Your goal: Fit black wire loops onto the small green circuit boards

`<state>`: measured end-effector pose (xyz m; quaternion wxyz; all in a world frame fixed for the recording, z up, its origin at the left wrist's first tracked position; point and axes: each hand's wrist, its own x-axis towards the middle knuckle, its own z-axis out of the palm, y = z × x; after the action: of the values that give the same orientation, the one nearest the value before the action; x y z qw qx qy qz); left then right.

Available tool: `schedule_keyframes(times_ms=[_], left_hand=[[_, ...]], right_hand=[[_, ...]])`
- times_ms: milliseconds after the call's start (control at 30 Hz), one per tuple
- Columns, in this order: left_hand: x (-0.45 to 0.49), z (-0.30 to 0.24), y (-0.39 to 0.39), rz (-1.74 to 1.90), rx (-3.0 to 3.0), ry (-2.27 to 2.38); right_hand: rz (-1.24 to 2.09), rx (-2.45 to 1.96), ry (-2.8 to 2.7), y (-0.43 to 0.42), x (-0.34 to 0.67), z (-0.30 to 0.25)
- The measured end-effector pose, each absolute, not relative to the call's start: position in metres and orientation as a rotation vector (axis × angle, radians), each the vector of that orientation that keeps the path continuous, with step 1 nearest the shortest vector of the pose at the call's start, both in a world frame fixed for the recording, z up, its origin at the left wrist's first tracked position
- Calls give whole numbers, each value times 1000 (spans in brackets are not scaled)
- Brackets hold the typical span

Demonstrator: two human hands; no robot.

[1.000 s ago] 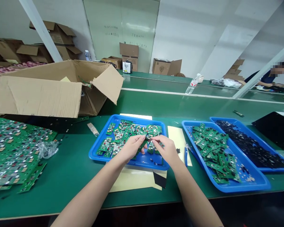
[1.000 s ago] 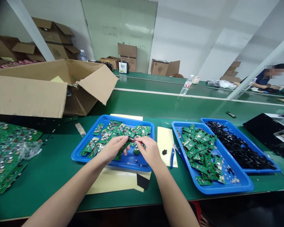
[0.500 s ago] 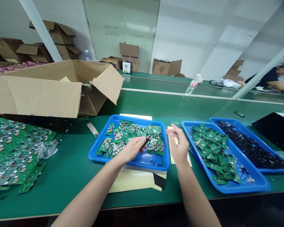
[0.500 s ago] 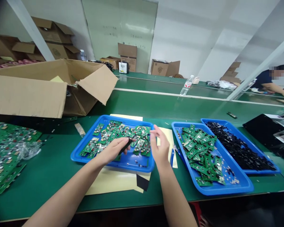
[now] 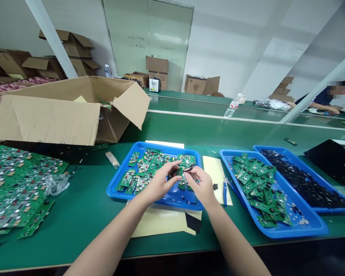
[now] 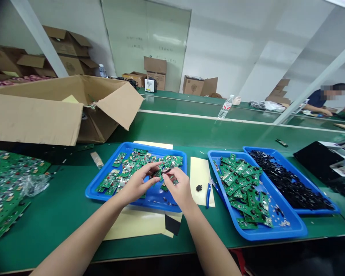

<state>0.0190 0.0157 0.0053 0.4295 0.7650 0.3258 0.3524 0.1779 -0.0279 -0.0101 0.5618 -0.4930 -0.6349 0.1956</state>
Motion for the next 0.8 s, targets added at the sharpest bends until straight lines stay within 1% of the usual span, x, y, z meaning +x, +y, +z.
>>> schedule_keyframes(times_ms=[133,300,367,467,567,667,733,800], left_hand=[[20,6,16,891,1914,796],[22,2,17,904,1896,846],[21,3,18,943,1934,863],[18,7,18,1091,2019,864],[14,10,17,1250,2136,817],[12,7,17,1322,2263,757],[13,4,17,1328,2343,719],[13,1,17,1330,2410,691]], right_hand=[[335,-1139,-1544,-27,179,-12],[74,-1082,-1720,-27,185,-14],[81,-1059,-1772,-27,186,-15],[314,-1052,-1715,-28,184,-15],[786,-1030,-1443,-28,178,-15],[1248,-949,-1179,-27,175,-14],[1418,-887,-1097,-28,175,-12],[1484,-844,-1076,-29,176,-9]])
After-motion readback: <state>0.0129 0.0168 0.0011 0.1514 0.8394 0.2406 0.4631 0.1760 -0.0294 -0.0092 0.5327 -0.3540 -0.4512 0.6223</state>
